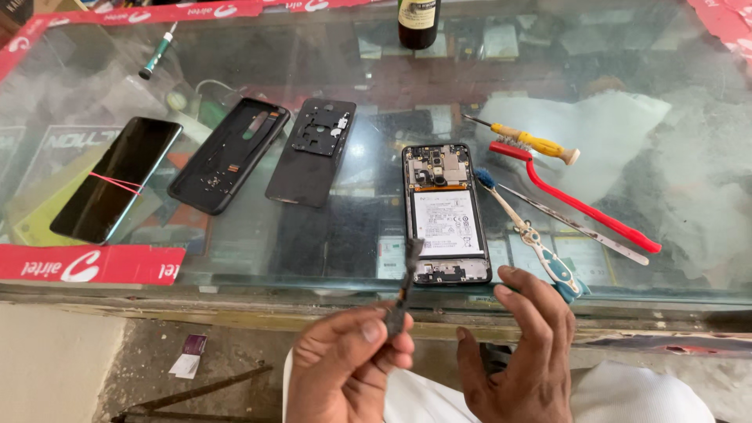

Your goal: The person cleans a small black phone component using a toothbrush and liquid from a bottle, then attempts to fit it into the bottom of a disassembled smartphone. The person continues to clean the component with the toothbrush.

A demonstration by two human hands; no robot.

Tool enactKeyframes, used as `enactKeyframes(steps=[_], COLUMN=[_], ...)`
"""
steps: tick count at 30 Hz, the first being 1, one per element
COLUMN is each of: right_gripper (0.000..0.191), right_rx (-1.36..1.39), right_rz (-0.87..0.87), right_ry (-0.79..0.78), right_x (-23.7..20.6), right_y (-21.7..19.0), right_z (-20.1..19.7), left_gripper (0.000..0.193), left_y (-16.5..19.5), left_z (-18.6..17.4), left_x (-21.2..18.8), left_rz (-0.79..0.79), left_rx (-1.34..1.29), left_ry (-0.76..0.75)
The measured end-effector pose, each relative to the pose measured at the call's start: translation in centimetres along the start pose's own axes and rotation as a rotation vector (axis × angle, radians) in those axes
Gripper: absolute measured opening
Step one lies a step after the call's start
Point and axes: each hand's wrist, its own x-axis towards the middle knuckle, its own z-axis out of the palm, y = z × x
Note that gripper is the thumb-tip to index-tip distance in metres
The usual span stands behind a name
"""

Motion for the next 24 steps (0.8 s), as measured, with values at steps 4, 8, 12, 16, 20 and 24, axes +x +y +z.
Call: enactKeyframes(steps=[4,8,12,16,20,24], right_gripper=[0.048,0.035,0.028,0.025,0.023,0.021], right_rx=[0.646,0.767,0.879,1.103,1.213,1.268], right_rz=[0.284,0.545,0.734,0.825,0.925,0.884], right_ry=[0.105,-0.208,-0.181,-0.119,-0.108,-0.100], right_x=[-1.1,-2.4,-3.2,-3.4,-3.4,-3.3], right_y=[0.2,0.3,0.1,0.1,0.1,0.0], right_z=[-2.0,-3.7,-3.7,-3.3,-3.1,-2.8], left_gripper=[0.028,0.029,0.025,0.027,0.029,0.029], left_y=[-2.4,-5.0,-6.5,-6.5,-5.6,-4.8], left_z=[-1.2,-0.5,-0.2,0.2,0.9,1.6], left_x=[-1.7,-2.7,-3.3,-3.4,-3.5,-3.8], left_rz=[-0.437,-0.449,-0.362,-0.320,-0.264,-0.114], left_rx=[0.055,-0.038,-0.058,-0.043,0.060,0.191], left_ry=[-0.032,0.114,0.045,0.007,-0.019,-0.078])
